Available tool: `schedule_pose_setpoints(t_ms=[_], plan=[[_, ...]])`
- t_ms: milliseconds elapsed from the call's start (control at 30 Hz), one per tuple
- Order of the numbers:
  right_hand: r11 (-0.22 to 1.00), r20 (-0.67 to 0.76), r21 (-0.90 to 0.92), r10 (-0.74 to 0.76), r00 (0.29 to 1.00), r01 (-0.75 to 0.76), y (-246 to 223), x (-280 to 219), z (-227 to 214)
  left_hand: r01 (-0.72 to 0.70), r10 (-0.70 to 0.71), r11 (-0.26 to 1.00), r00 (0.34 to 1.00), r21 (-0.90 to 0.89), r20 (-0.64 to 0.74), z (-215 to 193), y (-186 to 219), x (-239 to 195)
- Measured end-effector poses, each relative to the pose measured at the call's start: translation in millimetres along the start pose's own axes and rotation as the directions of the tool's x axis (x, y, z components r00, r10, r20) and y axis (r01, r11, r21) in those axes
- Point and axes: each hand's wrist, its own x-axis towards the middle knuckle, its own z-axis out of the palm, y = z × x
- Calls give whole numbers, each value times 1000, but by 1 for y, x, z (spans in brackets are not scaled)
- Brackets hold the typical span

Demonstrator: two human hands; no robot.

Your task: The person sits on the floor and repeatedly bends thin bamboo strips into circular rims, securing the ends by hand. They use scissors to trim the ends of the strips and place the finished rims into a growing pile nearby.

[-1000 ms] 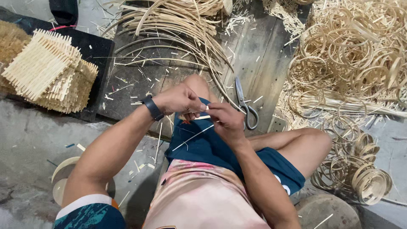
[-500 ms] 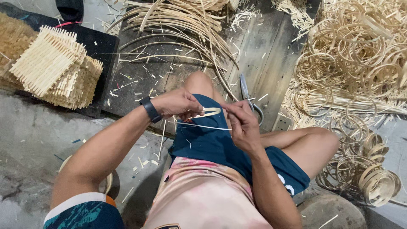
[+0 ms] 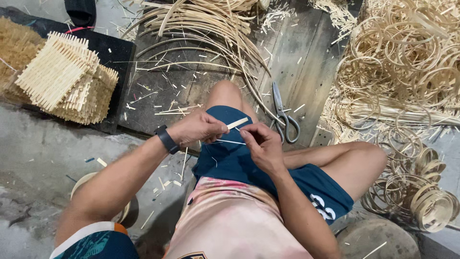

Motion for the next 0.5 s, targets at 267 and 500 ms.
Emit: schedule_pose_setpoints(t_ms=[267,500], plan=[[932,5,232,285,958,-279,20,4,17,-226,238,969,963,104,-128,24,-11,-11],[760,98,550,353,931,-346,23,3,9,-478,510,847,854,233,-101,39,-22,-11]])
